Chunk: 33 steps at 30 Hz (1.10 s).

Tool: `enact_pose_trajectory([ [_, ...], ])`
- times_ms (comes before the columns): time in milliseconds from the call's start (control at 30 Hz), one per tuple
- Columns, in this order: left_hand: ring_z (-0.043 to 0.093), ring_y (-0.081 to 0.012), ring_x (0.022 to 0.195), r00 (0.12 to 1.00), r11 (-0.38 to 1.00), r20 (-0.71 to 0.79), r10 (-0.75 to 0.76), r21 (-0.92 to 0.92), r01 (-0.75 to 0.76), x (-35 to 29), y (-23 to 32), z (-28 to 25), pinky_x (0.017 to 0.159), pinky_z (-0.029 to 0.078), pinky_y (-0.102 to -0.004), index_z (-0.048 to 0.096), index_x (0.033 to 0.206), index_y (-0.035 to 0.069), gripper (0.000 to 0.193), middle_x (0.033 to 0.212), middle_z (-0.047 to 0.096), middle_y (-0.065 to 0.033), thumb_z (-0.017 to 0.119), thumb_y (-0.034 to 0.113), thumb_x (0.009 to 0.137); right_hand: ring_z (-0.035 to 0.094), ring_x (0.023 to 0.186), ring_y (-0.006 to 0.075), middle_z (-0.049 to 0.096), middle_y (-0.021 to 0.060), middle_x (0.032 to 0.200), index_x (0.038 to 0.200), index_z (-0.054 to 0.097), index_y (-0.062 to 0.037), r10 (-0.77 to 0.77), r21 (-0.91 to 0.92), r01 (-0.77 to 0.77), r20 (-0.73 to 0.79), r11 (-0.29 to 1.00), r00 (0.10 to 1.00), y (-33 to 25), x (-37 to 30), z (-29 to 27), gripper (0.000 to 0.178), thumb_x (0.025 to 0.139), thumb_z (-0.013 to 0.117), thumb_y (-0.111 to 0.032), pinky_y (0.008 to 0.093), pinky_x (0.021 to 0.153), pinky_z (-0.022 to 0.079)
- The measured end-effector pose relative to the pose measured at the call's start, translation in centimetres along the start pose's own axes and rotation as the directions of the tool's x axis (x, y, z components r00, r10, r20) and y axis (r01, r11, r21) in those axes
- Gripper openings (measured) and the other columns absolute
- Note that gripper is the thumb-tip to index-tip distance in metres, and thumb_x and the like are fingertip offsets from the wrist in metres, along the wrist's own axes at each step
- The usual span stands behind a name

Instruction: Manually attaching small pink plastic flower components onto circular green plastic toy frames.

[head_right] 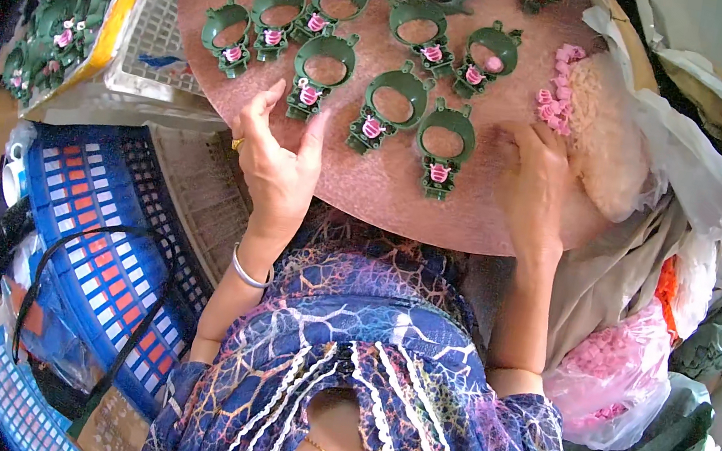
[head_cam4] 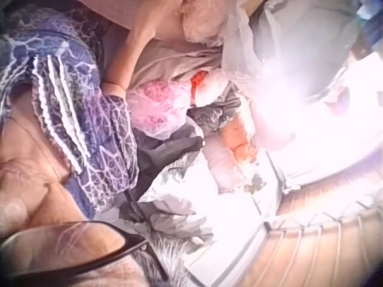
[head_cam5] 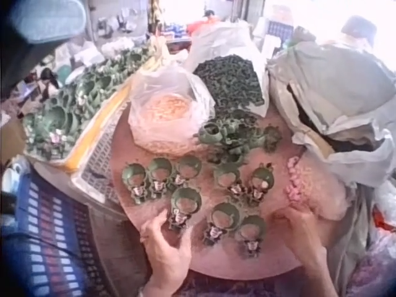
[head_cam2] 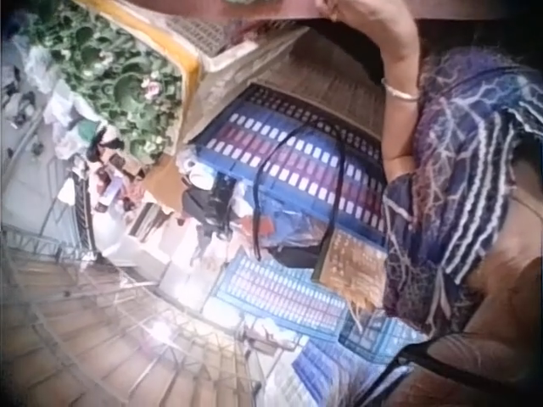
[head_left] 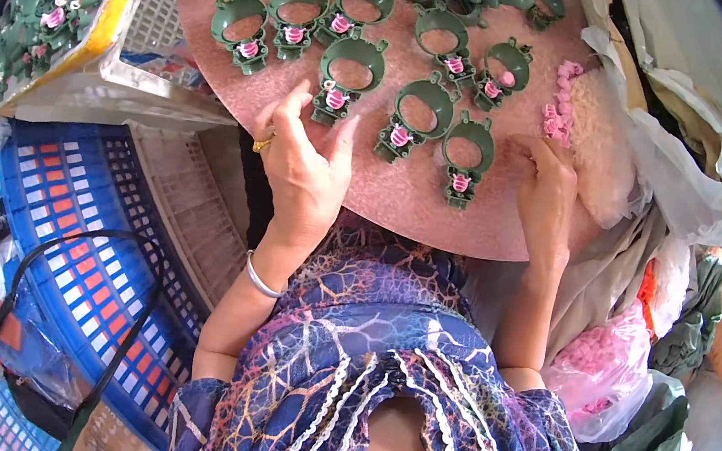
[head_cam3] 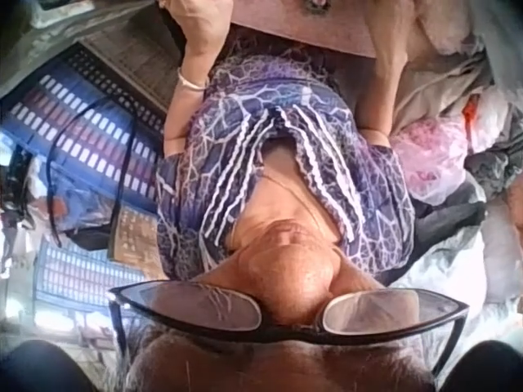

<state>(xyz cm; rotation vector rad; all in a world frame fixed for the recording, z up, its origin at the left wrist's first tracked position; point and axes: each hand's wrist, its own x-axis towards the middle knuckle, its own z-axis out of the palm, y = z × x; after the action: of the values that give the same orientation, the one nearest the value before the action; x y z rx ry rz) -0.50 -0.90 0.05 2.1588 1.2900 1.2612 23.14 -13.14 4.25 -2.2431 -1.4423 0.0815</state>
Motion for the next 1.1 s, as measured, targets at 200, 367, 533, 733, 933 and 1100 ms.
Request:
enact_pose_trajectory([
  [200, 0.058, -0.0284, 0.106, 0.936, 0.939, -0.074, 0.344, 0.009, -0.345, -1.0, 0.4, -0.4, 0.094, 0.04, -0.0402, 0.053, 0.114, 0.006, 0.052, 0.121, 0.063, -0.01, 0.085, 0.027, 0.079, 0.066, 0.078, 0.0233, 0.068, 0.0132, 0.087, 0.1, 0.07, 0.0021, 0.136, 0.219, -0.102, -0.148, 0.97, 0.98, -0.1, 0.5, -0.4, 0.012, 0.09, 0.062, 0.0, 0.0321, 0.072, 0.051],
  [367, 0.057, -0.0306, 0.107, 0.949, 0.953, 0.106, 0.296, 0.034, -0.301, -2.3, 2.0, 0.4, 0.093, 0.043, -0.0404, 0.051, 0.115, 0.003, 0.061, 0.118, 0.067, -0.0131, 0.089, 0.027, 0.073, 0.061, 0.076, 0.0092, 0.068, 0.002, 0.083, 0.1, 0.07, -0.0004, 0.363, 0.637, -0.28, 0.0, 0.718, 0.932, -3.0, 0.7, -0.8, 0.01, 0.095, 0.064, -0.006, 0.0239, 0.069, 0.049],
  [533, 0.059, -0.0315, 0.102, 0.954, 0.961, 0.12, 0.273, -0.002, -0.275, -1.9, 2.3, 0.7, 0.086, 0.047, -0.0411, 0.055, 0.116, 0.0, 0.053, 0.112, 0.068, -0.0146, 0.084, 0.02, 0.077, 0.061, 0.074, 0.0077, 0.069, 0.0018, 0.084, 0.098, 0.069, -0.0023, 0.132, 0.681, -0.102, 0.007, 0.725, 0.991, -6.5, 0.8, 2.0, 0.007, 0.091, 0.067, -0.001, 0.0231, 0.065, 0.049],
  [733, 0.062, -0.0332, 0.094, 0.958, 0.967, 0.144, 0.249, -0.095, -0.237, -2.3, 1.7, 0.8, 0.083, 0.049, -0.0415, 0.056, 0.117, 0.0, 0.051, 0.101, 0.069, -0.0143, 0.083, 0.013, 0.076, 0.068, 0.072, 0.028, 0.069, 0.014, 0.083, 0.09, 0.07, -0.0021, 0.014, 0.418, 0.029, -0.101, 0.908, 0.995, -9.8, 1.5, 3.8, 0.008, 0.086, 0.072, -0.008, 0.0348, 0.065, 0.053],
  [933, 0.062, -0.0268, 0.092, 0.975, 0.952, 0.027, 0.222, -0.223, -0.21, -2.5, 1.5, 1.2, 0.085, 0.045, -0.0392, 0.056, 0.121, -0.001, 0.053, 0.098, 0.068, -0.0098, 0.08, 0.007, 0.075, 0.067, 0.075, 0.0288, 0.07, 0.0115, 0.085, 0.09, 0.069, -0.0043, -0.132, 0.32, 0.18, -0.168, 0.93, 0.977, -9.7, 1.2, 4.5, 0.009, 0.082, 0.073, -0.006, 0.037, 0.068, 0.053],
  [1100, 0.062, -0.028, 0.09, 0.97, 0.936, -0.025, 0.244, -0.255, -0.242, -2.5, 1.4, 1.1, 0.078, 0.051, -0.0371, 0.057, 0.12, 0.001, 0.056, 0.104, 0.065, -0.0105, 0.086, 0.007, 0.072, 0.065, 0.081, 0.0236, 0.071, 0.0054, 0.087, 0.09, 0.07, -0.0086, -0.347, 0.164, 0.4, -0.278, 0.902, 0.896, -8.5, 1.1, 5.3, 0.012, 0.079, 0.075, -0.008, 0.0361, 0.075, 0.049],
])
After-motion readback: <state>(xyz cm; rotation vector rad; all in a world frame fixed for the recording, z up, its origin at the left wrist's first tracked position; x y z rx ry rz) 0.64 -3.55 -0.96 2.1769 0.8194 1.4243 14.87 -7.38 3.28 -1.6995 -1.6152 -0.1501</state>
